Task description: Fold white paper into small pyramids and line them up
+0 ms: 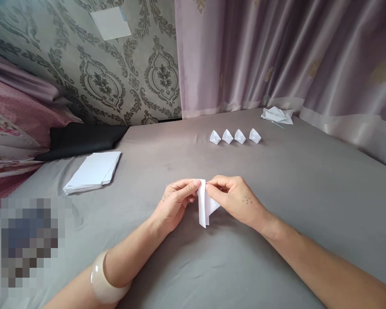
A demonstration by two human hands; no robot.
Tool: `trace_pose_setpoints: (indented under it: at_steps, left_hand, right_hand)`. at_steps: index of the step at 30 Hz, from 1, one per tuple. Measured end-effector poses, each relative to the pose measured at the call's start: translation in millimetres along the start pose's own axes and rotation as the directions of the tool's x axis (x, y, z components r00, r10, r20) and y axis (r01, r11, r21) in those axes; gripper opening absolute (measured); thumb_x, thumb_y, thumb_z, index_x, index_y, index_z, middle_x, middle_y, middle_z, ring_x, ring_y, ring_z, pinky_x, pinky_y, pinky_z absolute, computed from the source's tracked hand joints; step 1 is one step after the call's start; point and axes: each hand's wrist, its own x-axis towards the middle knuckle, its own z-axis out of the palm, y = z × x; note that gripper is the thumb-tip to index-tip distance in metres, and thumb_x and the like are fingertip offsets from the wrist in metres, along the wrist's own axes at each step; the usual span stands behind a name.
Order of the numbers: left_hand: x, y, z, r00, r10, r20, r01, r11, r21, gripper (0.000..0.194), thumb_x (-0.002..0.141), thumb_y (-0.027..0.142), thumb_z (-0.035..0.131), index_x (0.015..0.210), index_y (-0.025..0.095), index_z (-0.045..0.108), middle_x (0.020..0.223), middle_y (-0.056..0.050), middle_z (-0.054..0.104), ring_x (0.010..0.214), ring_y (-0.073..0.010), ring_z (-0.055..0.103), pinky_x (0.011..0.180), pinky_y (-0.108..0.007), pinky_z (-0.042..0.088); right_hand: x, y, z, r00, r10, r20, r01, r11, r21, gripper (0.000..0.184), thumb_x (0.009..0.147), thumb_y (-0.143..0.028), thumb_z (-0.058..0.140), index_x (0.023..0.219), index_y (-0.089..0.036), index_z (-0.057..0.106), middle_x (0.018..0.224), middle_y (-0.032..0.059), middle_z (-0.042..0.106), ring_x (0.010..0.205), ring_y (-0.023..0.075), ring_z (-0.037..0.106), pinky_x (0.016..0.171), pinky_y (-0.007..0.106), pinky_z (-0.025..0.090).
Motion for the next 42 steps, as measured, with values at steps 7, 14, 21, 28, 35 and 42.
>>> trace_pose_setpoints:
  at_steps: [7,14,21,28,35,42]
  left_hand:
    - [-8,-1,12.5,0.971,0.202,-0.125,-0.169,0.958,0.232,0.024,0.076,0.038,0.073,0.071,0.015,0.067,0.064,0.003,0.056,0.060,-0.0073,0.043,0.060,-0.021,0.035]
    - [-12,-1,15.0,0.970,0.220,-0.107,-0.183,0.942,0.281,0.027,0.079,0.041,0.069,0.073,0.015,0.067,0.064,0.001,0.057,0.059,-0.0086,0.044,0.059,-0.022,0.036]
    - [-10,-1,13.5,0.980,0.176,-0.098,-0.154,0.968,0.195,0.022,0.076,0.038,0.072,0.077,0.016,0.070,0.069,0.000,0.060,0.063,-0.0092,0.045,0.063,-0.023,0.036]
    - [-11,-1,13.5,0.975,0.179,-0.129,-0.156,0.973,0.169,0.020,0.076,0.035,0.071,0.071,0.017,0.066,0.065,0.002,0.058,0.060,-0.0086,0.045,0.061,-0.023,0.036]
    - [-12,0,14.2,0.969,0.218,-0.113,-0.202,0.970,0.137,0.015,0.075,0.033,0.073,0.074,0.018,0.071,0.068,0.001,0.064,0.063,-0.0094,0.051,0.066,-0.023,0.041]
    - [-12,2,16.3,0.966,0.230,-0.115,-0.212,0.965,0.153,0.014,0.075,0.031,0.074,0.072,0.017,0.072,0.067,0.001,0.064,0.062,-0.0089,0.051,0.065,-0.022,0.041]
  right_hand:
    - [-4,6,8,0.993,-0.083,-0.083,0.078,0.995,-0.062,0.024,0.089,-0.034,0.052,0.075,-0.019,0.065,0.068,-0.0011,0.063,0.060,0.0113,0.055,0.055,0.023,0.043]
    - [-1,9,14,0.994,-0.038,-0.103,0.052,0.990,0.134,0.022,0.084,-0.040,0.063,0.078,-0.019,0.063,0.069,-0.0006,0.066,0.061,0.0120,0.060,0.056,0.022,0.048]
    - [-3,12,15,0.963,-0.143,-0.228,0.150,0.988,0.017,0.020,0.086,-0.034,0.062,0.099,-0.021,0.054,0.071,-0.0014,0.069,0.062,0.0128,0.062,0.059,0.024,0.050]
    - [-5,23,20,0.829,-0.520,-0.204,0.422,0.822,-0.382,0.015,0.092,-0.019,0.052,0.099,-0.024,0.065,0.083,0.0015,0.069,0.072,0.0135,0.061,0.067,0.027,0.050]
    - [-4,23,21,0.836,-0.502,-0.219,0.414,0.841,-0.347,0.019,0.092,-0.020,0.052,0.100,-0.024,0.068,0.081,0.0017,0.068,0.069,0.0140,0.061,0.065,0.028,0.051]
    - [-4,16,20,0.949,-0.203,-0.241,0.201,0.979,-0.033,0.012,0.087,-0.030,0.061,0.091,-0.024,0.071,0.083,0.0002,0.070,0.068,0.0125,0.063,0.060,0.023,0.052]
